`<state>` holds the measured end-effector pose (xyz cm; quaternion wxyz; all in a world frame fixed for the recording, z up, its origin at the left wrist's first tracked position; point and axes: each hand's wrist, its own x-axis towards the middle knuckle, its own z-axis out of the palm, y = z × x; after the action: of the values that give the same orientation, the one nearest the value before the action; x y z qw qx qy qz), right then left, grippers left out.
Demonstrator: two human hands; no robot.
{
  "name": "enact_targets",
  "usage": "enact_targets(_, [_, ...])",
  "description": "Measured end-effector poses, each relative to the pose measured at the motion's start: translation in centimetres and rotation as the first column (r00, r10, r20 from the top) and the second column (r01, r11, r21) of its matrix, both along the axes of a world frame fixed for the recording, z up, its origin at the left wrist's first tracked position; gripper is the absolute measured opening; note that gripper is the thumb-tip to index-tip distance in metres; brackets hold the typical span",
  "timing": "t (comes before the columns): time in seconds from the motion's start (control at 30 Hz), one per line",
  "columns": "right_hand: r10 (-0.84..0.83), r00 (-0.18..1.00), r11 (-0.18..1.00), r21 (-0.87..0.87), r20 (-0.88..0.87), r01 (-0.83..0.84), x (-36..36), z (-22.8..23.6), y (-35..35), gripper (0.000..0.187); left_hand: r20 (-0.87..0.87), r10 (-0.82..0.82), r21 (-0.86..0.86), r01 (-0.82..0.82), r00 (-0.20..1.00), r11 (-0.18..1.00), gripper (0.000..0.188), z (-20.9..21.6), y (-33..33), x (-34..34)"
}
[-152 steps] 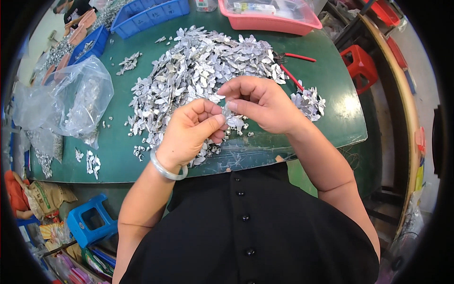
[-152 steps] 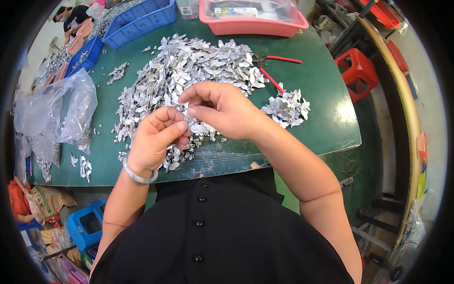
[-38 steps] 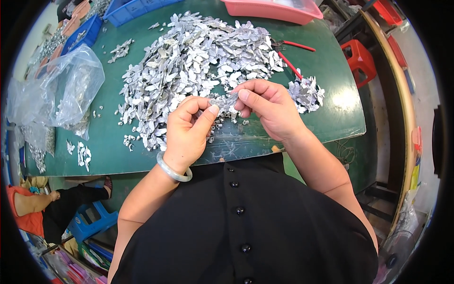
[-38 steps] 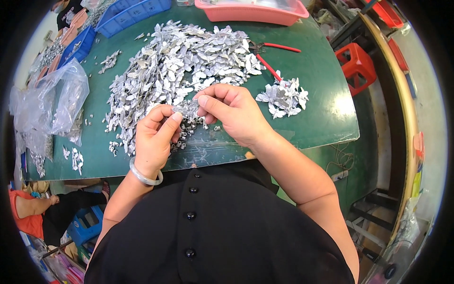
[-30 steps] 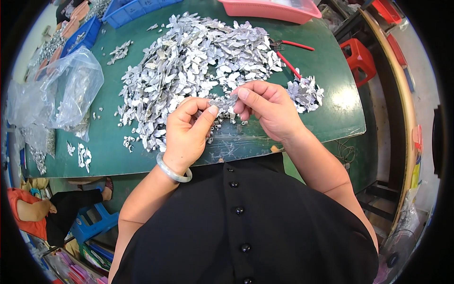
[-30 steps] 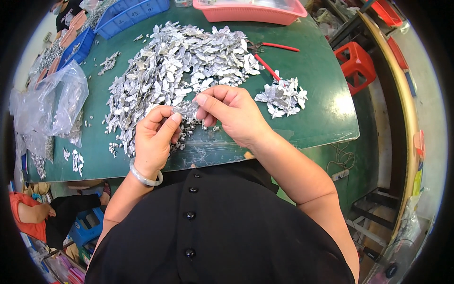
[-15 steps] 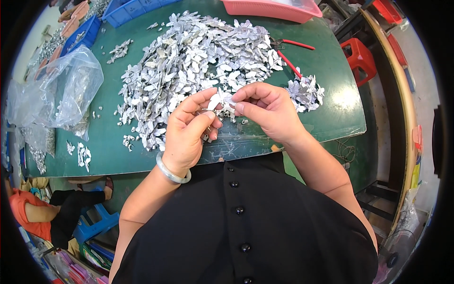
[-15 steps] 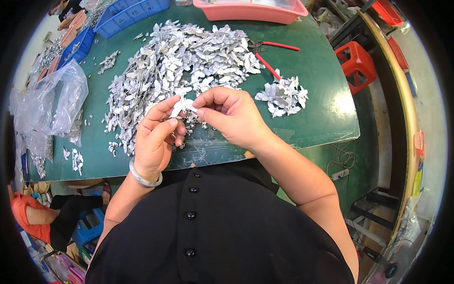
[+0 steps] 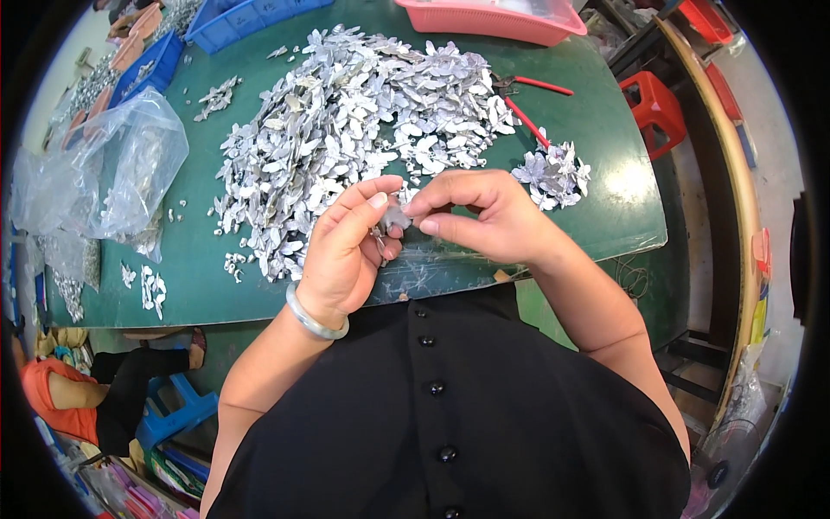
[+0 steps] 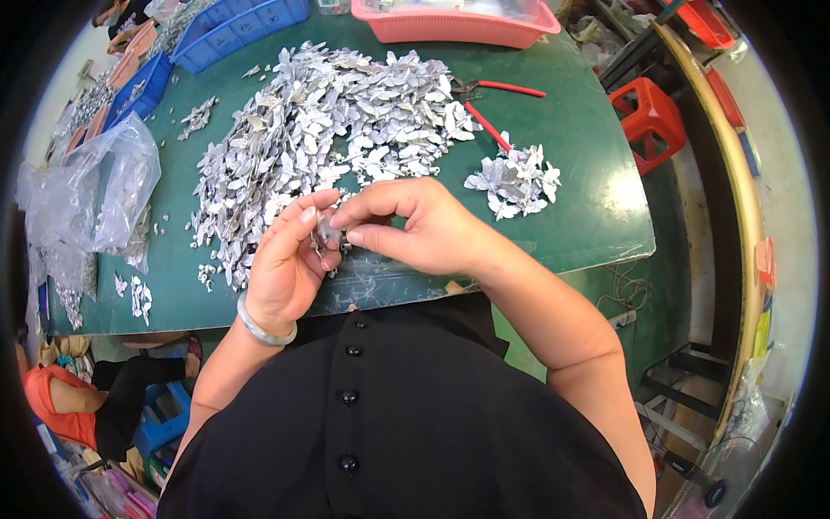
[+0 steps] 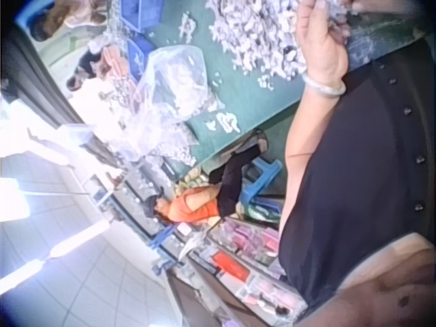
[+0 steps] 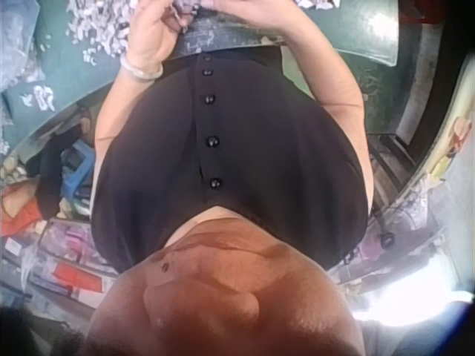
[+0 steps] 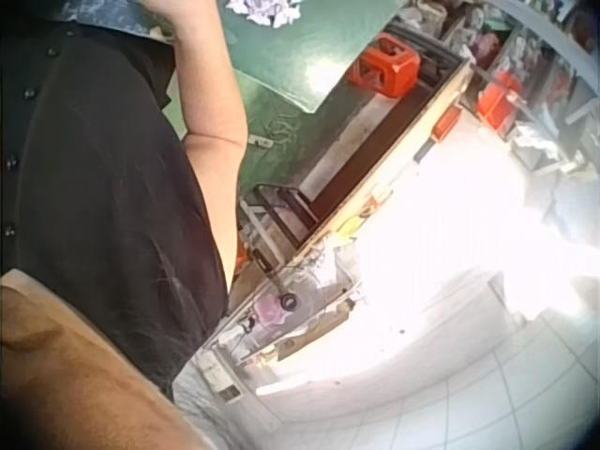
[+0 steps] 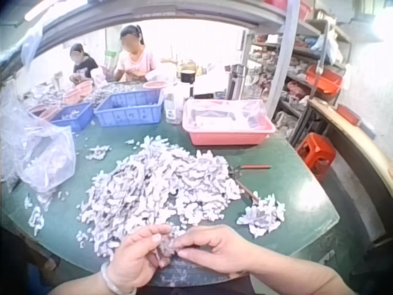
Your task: The person assembles small metal butterfly-shaped components by hand, picking pieces from a pile and joining them one by one.
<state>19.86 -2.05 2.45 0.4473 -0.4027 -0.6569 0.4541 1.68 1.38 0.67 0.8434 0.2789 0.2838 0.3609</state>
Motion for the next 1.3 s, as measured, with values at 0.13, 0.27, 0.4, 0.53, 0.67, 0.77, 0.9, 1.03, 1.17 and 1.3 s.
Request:
enact_targets(0.13, [-0.279, 0.881, 0.958, 0.176, 0.382, 0.227, 2.0, 0.0, 2.7, 0.014, 0.005, -0.043, 0.025, 0.043, 0.999, 0.999, 0.018, -0.2, 0.2, -0.3])
enact_targets(0.27, [-0.581, 0.397, 0.800, 0.587, 0.711, 0.120, 4.3, -0.9, 4.8, 0.011, 0.106, -0.076, -0.040, 0.081, 0.991, 0.996, 0.013, -0.1, 0.3, -0.4])
enact_targets(0.4, [-0.592, 0.343, 0.786, 0.616, 0.729, 0.047, 4.7, -1.7, 5.6, 0.006, 0.086, -0.083, -0.034, 0.086, 0.993, 0.996, 0.011, -0.3, 0.4, -0.4])
enact_targets(0.53, [-0.587, 0.320, 0.773, 0.632, 0.743, -0.049, 5.0, -1.7, 5.8, 0.004, 0.044, -0.050, -0.046, 0.052, 0.998, 0.998, 0.009, 0.1, 0.3, -0.2])
enact_targets(0.67, [-0.598, 0.501, 0.740, 0.671, 0.625, 0.047, 4.9, -1.4, 5.5, 0.003, -0.052, -0.042, 0.008, 0.042, 0.998, 0.999, 0.011, -0.1, 0.3, -0.1])
enact_targets(0.77, [-0.581, 0.593, 0.736, 0.671, 0.558, 0.090, 4.6, -1.1, 5.1, 0.005, -0.111, -0.035, 0.069, 0.043, 0.993, 0.997, 0.015, 0.2, 0.2, 0.1])
enact_targets(0.9, [-0.547, 0.649, 0.759, 0.640, 0.529, 0.118, 3.7, -0.4, 4.5, 0.005, -0.193, -0.016, 0.136, 0.043, 0.981, 0.990, 0.019, 0.7, 0.3, 0.5])
enact_targets(1.03, [-0.434, 0.731, 0.831, 0.547, 0.526, 0.100, 3.3, -0.1, 4.4, 0.006, -0.290, 0.021, 0.242, 0.052, 0.957, 0.969, 0.026, 1.3, 0.6, 1.1])
enact_targets(1.17, [-0.290, 0.774, 0.869, 0.493, 0.563, -0.033, 2.3, 0.7, 4.0, 0.009, -0.451, 0.367, 0.754, 0.127, 0.813, 0.645, 0.026, 1.0, 2.0, 1.7])
enact_targets(1.3, [-0.210, 0.852, 0.895, 0.446, 0.479, -0.030, 1.5, 1.0, 3.9, 0.011, -0.596, 0.346, 0.727, 0.303, 0.725, 0.617, 0.008, 1.3, 2.8, 1.9])
